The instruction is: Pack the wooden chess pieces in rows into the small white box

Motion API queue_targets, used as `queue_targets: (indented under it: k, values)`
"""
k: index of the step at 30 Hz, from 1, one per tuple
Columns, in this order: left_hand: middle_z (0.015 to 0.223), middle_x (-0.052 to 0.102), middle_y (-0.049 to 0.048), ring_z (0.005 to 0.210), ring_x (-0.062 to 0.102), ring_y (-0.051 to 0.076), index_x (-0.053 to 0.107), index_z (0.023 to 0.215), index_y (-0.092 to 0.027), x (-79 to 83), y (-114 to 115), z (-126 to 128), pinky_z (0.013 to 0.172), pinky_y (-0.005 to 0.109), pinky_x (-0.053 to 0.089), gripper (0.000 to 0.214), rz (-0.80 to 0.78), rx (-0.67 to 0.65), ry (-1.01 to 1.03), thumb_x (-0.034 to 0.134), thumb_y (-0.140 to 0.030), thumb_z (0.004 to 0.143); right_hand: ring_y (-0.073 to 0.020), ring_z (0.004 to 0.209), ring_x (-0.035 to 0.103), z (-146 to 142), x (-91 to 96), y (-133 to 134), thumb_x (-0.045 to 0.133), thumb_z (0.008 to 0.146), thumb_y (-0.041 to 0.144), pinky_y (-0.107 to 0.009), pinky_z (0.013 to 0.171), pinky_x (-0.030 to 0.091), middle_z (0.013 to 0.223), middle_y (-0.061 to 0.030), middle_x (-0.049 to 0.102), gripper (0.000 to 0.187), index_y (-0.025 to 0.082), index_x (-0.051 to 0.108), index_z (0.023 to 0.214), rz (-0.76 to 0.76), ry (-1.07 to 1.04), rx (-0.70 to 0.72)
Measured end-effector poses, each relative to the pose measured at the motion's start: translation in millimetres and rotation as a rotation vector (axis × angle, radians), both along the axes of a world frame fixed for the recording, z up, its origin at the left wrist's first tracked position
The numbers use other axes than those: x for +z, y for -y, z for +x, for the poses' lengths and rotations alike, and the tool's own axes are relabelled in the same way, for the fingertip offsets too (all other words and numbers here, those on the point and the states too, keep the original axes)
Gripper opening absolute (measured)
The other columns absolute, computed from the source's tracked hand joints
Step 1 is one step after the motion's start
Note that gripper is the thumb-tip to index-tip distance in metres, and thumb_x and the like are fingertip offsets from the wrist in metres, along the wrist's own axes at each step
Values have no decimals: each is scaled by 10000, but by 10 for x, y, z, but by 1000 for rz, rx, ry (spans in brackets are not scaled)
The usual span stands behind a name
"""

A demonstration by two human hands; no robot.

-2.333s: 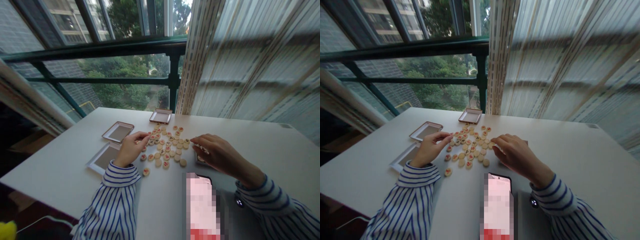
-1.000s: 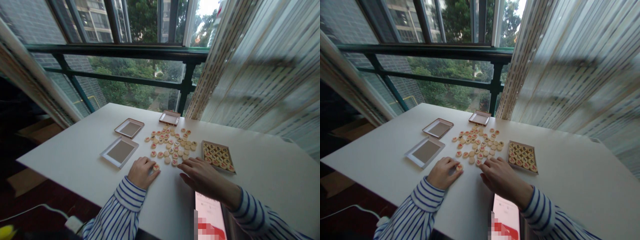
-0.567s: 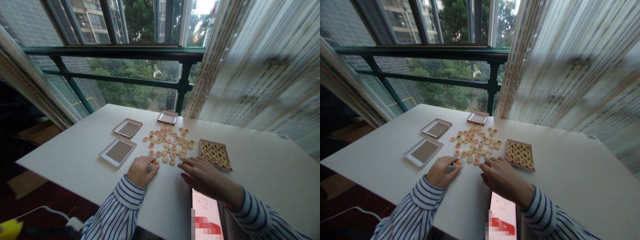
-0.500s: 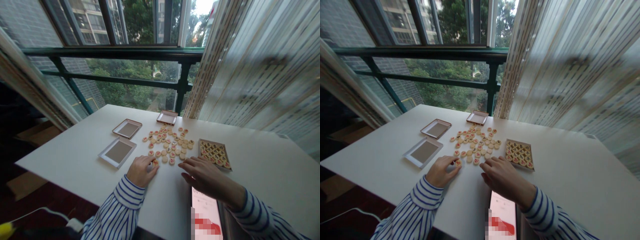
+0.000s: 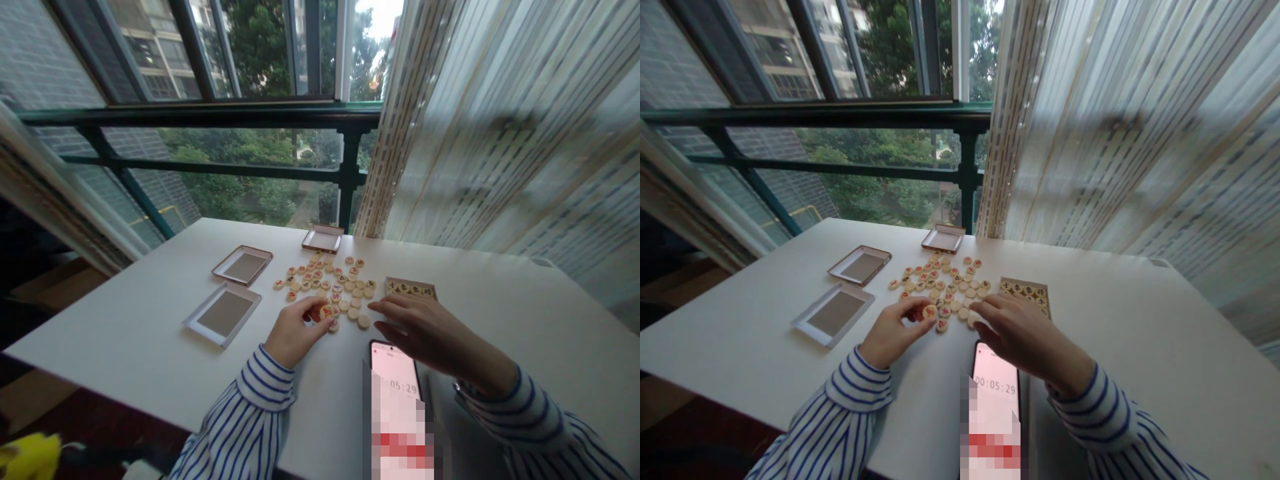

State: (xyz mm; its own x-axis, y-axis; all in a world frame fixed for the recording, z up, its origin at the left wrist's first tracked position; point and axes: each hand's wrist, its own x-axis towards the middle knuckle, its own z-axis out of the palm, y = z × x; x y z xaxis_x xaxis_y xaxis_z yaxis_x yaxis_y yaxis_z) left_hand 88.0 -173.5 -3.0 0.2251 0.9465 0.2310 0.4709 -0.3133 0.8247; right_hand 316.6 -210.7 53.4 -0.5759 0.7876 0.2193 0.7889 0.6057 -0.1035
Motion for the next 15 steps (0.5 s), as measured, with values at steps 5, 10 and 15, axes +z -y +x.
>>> queue_targets:
  k: [5,10,15]
  values:
    - [785,629,37,681,563,120,607,990,-109,69,-98,203,645,247,463,367,-235,-112,209,670,-285,674,-189,840,589,168,79,-49,475,858,240,-324,721,450,913,-72,641,247,194,573,1080,33,-3,-22]
    - [743,601,9,662,546,96,604,972,-114,98,-193,376,626,217,438,352,-271,-156,296,686,-231,650,-181,819,604,315,148,-80,464,867,270,-309,702,455,933,-68,652,271,207,567,1109,42,17,-62]
    - [658,570,-24,592,521,75,607,932,-116,234,-262,550,566,195,415,319,-338,-183,360,691,-178,631,-181,823,609,375,206,-145,446,877,312,-310,713,454,955,-61,660,286,203,578,1106,64,6,-116]
